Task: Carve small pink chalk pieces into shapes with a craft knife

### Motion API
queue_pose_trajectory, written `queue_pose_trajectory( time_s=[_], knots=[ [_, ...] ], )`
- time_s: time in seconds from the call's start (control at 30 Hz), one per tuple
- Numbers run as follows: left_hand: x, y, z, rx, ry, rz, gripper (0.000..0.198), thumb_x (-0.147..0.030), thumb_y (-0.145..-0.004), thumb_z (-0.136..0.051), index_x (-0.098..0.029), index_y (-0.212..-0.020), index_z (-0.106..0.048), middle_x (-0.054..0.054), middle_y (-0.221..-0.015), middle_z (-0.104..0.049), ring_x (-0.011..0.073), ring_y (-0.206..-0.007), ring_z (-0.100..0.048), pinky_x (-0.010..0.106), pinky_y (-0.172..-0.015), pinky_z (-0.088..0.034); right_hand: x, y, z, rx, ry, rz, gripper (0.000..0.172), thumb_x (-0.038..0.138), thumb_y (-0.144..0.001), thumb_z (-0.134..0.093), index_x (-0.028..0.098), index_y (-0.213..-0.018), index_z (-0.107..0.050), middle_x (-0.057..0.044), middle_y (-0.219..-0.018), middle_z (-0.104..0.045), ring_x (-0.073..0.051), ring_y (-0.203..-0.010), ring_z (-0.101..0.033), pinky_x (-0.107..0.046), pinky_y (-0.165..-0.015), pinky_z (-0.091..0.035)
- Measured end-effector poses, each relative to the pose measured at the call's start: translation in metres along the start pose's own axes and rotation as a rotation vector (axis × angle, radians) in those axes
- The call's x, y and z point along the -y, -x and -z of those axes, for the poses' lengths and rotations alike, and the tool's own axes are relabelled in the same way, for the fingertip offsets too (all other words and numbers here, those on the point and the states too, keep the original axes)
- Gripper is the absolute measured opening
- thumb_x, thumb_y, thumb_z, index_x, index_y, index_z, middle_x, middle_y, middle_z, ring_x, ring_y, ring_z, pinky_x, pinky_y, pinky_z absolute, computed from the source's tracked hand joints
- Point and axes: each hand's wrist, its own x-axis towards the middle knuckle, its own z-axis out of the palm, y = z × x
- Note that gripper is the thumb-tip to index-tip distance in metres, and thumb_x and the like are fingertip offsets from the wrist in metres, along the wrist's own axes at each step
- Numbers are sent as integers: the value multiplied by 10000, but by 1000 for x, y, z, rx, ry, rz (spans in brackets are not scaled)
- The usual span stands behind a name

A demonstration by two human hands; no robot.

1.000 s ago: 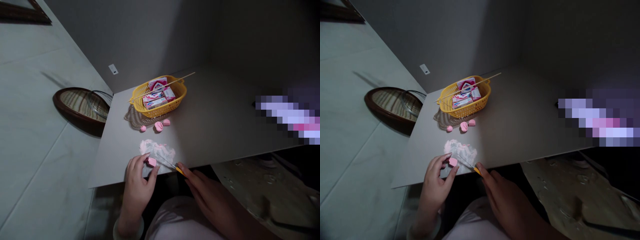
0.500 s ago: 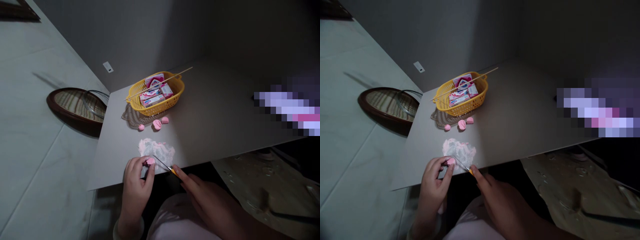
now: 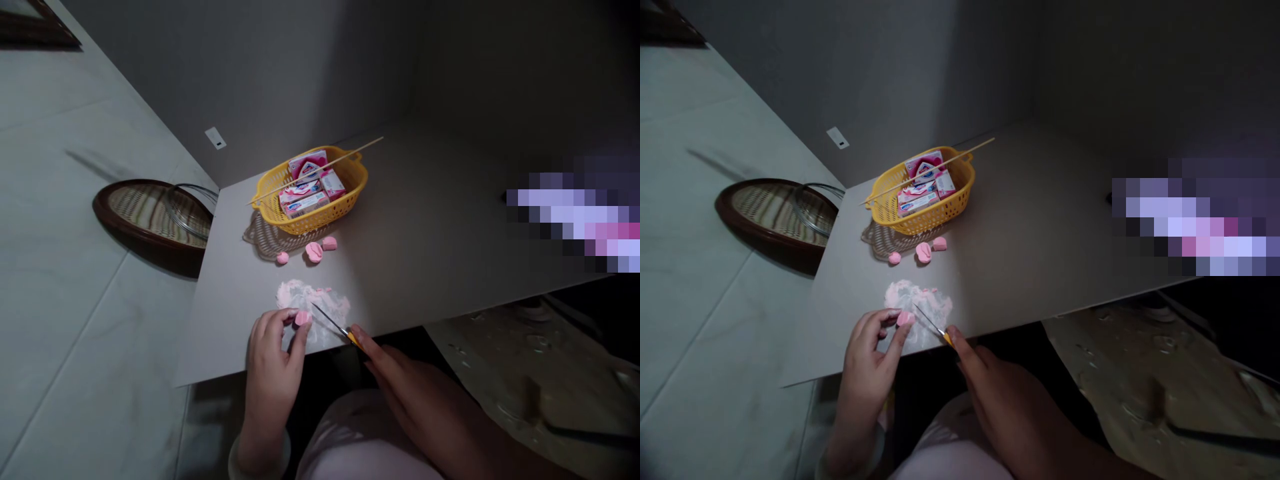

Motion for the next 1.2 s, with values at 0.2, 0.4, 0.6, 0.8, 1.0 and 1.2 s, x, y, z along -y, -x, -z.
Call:
queue_pose_trajectory(
  time_s=[0.2,0.4,0.6,0.8,1.0,1.2],
  knots=[
    [-1,2,3,33,63,45,204,-419,-988,-598,-239,-1025,-685,74,-1032,-694,228,-907,-629,372,-814,-561,3,2,1,28,-2,-5,597,173,-1011,-262,182,-1597,-372,-164,-1142,-748,-278,-811,-755,-462,-743,-606],
    [-1,1,4,47,115,75,205,-399,-990,-590,-235,-923,-692,51,-948,-684,202,-851,-637,311,-718,-541,11,-1,6,99,3,-22,601,155,-1004,-278,187,-1598,-366,-151,-1078,-750,-274,-818,-748,-402,-689,-580],
    [0,-2,2,20,83,81,206,-371,-1012,-544,-234,-943,-682,40,-928,-687,209,-897,-643,338,-808,-529,10,-1,5,134,-51,-13,631,115,-983,-273,181,-1608,-336,-152,-1092,-739,-285,-872,-744,-416,-708,-568],
    [2,1,4,-60,107,92,226,-390,-1009,-546,-220,-914,-662,35,-889,-669,184,-813,-633,312,-766,-533,3,5,3,56,-126,5,618,132,-999,-273,196,-1612,-317,-149,-1197,-724,-284,-970,-738,-429,-779,-570],
    [-1,3,11,75,54,-7,203,-360,-980,-609,-237,-1131,-663,80,-1125,-691,221,-991,-648,358,-851,-546,2,5,3,30,-113,33,608,138,-1002,-278,194,-1605,-331,-137,-1137,-745,-264,-941,-744,-388,-747,-563],
    [-2,6,11,43,29,-4,149,-350,-969,-626,-241,-1062,-664,48,-962,-680,210,-876,-628,356,-805,-535,7,6,4,67,-32,1,676,100,-946,-358,220,-1611,-339,-126,-1089,-757,-236,-825,-739,-324,-680,-526]
  ],
)
